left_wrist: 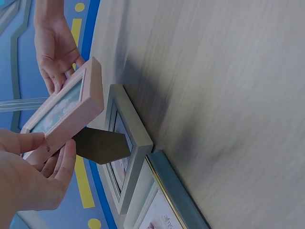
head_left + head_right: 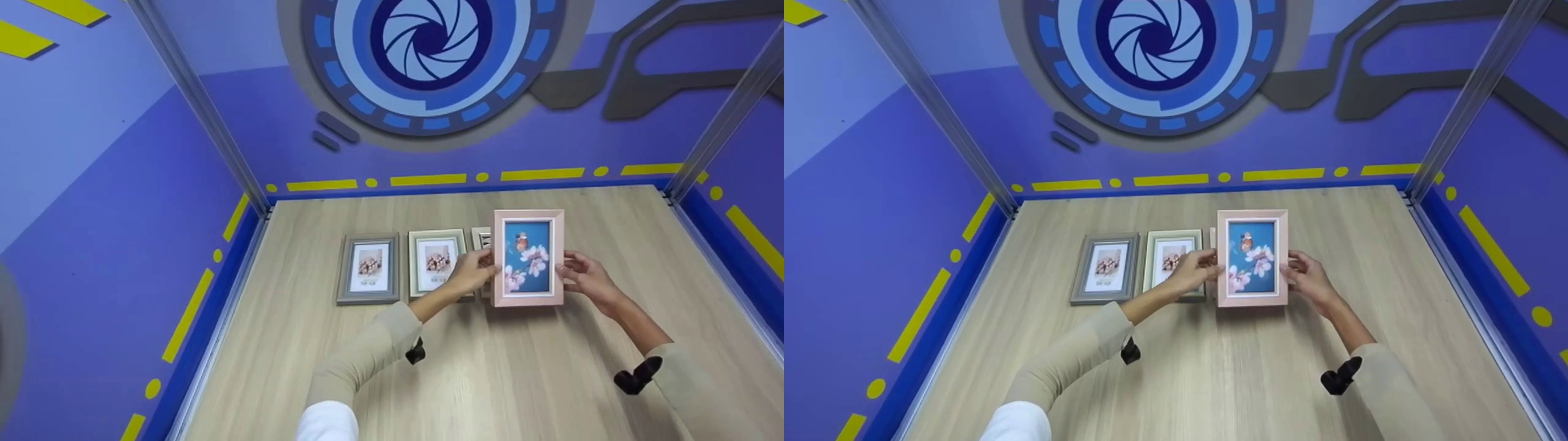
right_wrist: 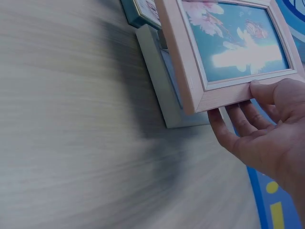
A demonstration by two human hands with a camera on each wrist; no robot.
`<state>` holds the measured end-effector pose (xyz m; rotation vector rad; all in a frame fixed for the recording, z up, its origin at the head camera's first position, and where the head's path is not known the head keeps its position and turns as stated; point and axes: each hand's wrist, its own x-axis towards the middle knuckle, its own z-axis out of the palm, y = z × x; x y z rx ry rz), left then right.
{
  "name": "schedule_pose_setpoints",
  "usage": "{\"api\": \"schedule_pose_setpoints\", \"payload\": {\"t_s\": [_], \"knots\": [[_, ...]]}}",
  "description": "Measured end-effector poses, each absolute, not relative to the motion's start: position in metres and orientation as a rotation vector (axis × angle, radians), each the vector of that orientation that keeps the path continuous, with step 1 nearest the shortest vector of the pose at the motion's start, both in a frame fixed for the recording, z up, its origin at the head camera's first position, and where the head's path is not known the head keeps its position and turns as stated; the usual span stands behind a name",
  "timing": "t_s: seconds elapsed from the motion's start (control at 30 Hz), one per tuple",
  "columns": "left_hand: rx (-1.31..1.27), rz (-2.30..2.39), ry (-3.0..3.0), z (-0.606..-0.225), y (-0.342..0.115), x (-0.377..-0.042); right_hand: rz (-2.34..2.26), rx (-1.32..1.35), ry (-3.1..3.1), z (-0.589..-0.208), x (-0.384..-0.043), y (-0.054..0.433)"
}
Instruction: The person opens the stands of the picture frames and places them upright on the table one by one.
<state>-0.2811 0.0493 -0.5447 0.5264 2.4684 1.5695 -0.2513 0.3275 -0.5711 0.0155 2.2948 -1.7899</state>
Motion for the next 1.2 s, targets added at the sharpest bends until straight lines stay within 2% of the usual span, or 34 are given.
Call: {"api": "schedule_pose_setpoints", "payload": {"t_s": [0.3,0.83,1.2], "knots": [[0.626,1.476,2.552,-0.542,0.072,-0.288,-1.837,0.02,2.362,-0.565,-0.243,0.348],[0.567,1.589,2.498,-0.545,0.122,-0.294,-1.929,0.252,2.656,-0.555,-0.24,0.361],[0.493,1.697,2.335,-0.547,0.149,-0.303,-1.908,0.636,2.808,-0.551,-0.24,0.364]]}}
